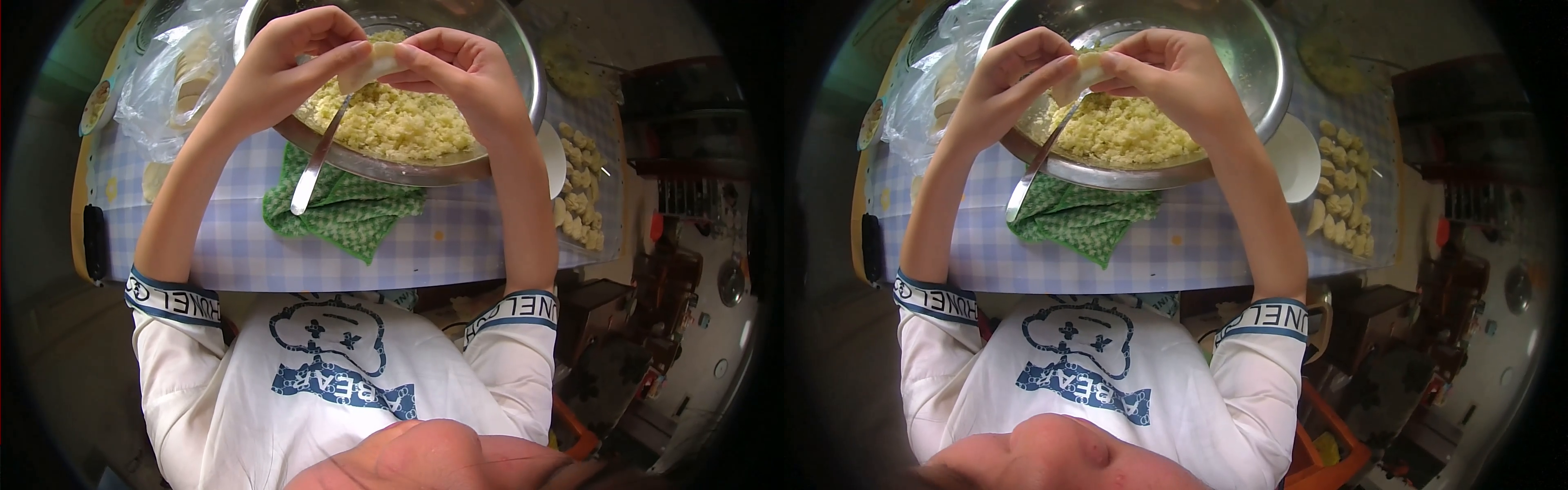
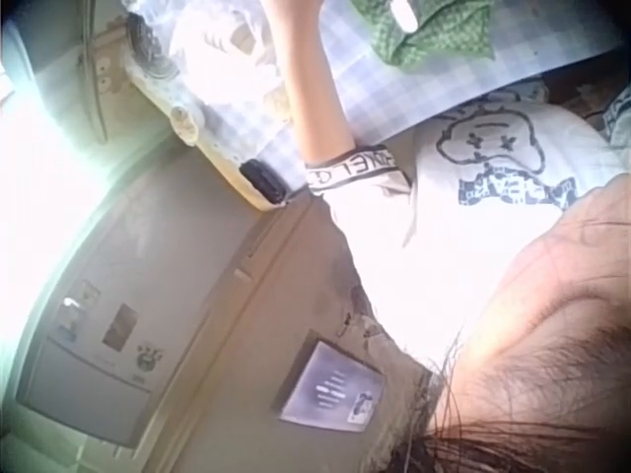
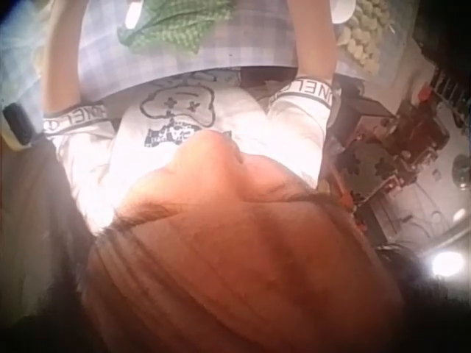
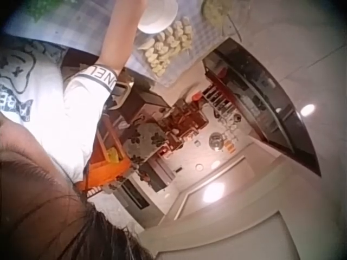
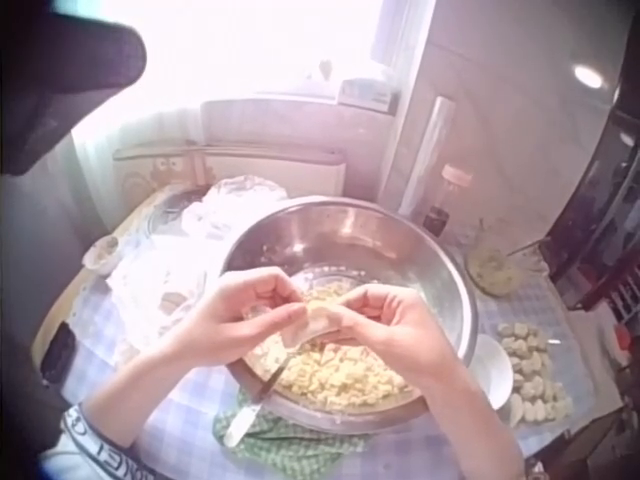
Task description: The recorder is wrapping dumplings using pre-made wrappers and a cabbage-based filling.
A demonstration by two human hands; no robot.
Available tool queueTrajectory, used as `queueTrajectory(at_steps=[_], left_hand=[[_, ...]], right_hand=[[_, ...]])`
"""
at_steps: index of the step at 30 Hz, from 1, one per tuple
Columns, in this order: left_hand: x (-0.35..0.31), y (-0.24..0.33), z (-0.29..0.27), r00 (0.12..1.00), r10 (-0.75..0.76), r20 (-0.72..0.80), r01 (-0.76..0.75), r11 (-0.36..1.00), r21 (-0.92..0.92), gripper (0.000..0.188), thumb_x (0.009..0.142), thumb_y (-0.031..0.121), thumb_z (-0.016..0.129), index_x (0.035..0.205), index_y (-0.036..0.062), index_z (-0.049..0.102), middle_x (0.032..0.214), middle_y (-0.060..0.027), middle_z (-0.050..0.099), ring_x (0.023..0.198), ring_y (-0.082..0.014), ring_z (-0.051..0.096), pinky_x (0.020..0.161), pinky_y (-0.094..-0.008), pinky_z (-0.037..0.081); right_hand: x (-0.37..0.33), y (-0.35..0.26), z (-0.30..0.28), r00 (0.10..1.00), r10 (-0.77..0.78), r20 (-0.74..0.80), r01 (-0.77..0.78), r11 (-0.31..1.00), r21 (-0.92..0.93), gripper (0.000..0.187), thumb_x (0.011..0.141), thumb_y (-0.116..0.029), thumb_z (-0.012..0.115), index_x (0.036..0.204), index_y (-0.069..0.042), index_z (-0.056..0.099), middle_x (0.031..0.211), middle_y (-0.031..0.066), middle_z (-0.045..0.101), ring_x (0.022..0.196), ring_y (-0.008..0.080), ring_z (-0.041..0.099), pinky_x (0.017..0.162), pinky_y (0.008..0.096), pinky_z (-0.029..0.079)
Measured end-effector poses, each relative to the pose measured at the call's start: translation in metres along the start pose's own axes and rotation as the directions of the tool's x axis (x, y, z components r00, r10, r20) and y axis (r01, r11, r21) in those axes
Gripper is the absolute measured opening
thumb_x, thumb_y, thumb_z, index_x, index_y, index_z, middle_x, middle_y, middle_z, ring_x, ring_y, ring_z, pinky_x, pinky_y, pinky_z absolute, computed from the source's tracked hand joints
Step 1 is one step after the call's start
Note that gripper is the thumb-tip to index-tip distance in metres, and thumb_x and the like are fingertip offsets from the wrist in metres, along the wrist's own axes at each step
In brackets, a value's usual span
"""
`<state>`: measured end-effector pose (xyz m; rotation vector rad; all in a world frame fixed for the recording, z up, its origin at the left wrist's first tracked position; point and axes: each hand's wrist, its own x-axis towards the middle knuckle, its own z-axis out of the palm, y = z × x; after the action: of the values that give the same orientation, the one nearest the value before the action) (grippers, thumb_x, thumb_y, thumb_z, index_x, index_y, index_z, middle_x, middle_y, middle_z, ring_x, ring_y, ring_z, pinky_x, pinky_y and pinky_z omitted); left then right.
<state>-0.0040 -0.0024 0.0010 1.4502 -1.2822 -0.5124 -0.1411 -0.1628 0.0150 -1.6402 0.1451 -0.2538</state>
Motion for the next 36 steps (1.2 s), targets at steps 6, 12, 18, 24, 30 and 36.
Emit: queueTrajectory(at_steps=[6,12,18,24,30,36], left_hand=[[-0.0004,-0.0018,-0.0004,1.000,-0.008,0.002,0.008,0.999,-0.036,0.016,0.089,0.012,0.055,0.096,-0.0023,0.055,0.087,-0.0028,0.057,0.084,-0.0068,0.054,0.077,-0.0217,0.044],[-0.0005,-0.0031,-0.0011,1.000,0.029,0.010,-0.028,0.999,-0.030,0.016,0.089,0.012,0.055,0.096,-0.0021,0.055,0.087,-0.0026,0.057,0.084,-0.0067,0.054,0.076,-0.0213,0.044],[-0.0003,-0.0034,-0.0016,1.000,0.025,-0.003,-0.025,0.999,-0.048,0.015,0.089,0.011,0.055,0.096,-0.0020,0.055,0.087,-0.0023,0.057,0.084,-0.0065,0.054,0.076,-0.0210,0.043],[-0.0002,-0.0025,-0.0009,1.000,0.025,-0.001,-0.025,0.998,-0.061,0.015,0.089,0.010,0.055,0.096,-0.0021,0.055,0.088,-0.0025,0.057,0.084,-0.0066,0.054,0.077,-0.0210,0.043],[0.0003,-0.0053,0.0021,0.995,0.074,-0.059,-0.077,0.996,-0.049,0.017,0.088,0.016,0.057,0.091,-0.0014,0.058,0.080,-0.0021,0.058,0.076,-0.0075,0.056,0.071,-0.0219,0.046],[-0.0010,-0.0012,-0.0013,0.999,0.034,0.012,-0.034,0.999,-0.040,0.015,0.089,0.010,0.054,0.096,-0.0031,0.055,0.087,-0.0022,0.056,0.084,-0.0064,0.053,0.076,-0.0210,0.044]], right_hand=[[0.0001,-0.0016,0.0005,1.000,0.015,-0.017,-0.015,1.000,0.002,0.020,0.085,-0.016,0.061,0.094,0.001,0.062,0.087,0.0112,0.065,0.080,0.0198,0.066,0.076,0.0279,0.055],[-0.0003,-0.0026,0.0007,0.997,0.073,-0.020,-0.071,0.996,0.048,0.021,0.085,-0.018,0.061,0.094,0.001,0.062,0.085,0.0116,0.066,0.080,0.0206,0.067,0.076,0.0276,0.054],[-0.0007,-0.0030,-0.0003,0.998,0.061,-0.002,-0.060,0.998,0.035,0.019,0.084,-0.014,0.061,0.095,0.002,0.061,0.085,0.0123,0.065,0.080,0.0214,0.067,0.078,0.0281,0.054],[0.0002,0.0004,-0.0021,0.999,0.034,0.009,-0.034,0.998,0.060,0.018,0.083,-0.013,0.062,0.093,0.002,0.061,0.085,0.0113,0.065,0.079,0.0207,0.067,0.077,0.0279,0.054],[0.0004,0.0013,-0.0020,1.000,0.009,0.011,-0.010,0.999,0.043,0.016,0.083,-0.013,0.062,0.091,0.001,0.062,0.083,0.0105,0.065,0.076,0.0194,0.067,0.075,0.0273,0.054],[-0.0003,-0.0020,0.0000,1.000,0.008,-0.012,-0.008,0.999,0.034,0.017,0.084,-0.014,0.061,0.091,0.001,0.062,0.081,0.0092,0.065,0.075,0.0184,0.066,0.074,0.0275,0.054]])
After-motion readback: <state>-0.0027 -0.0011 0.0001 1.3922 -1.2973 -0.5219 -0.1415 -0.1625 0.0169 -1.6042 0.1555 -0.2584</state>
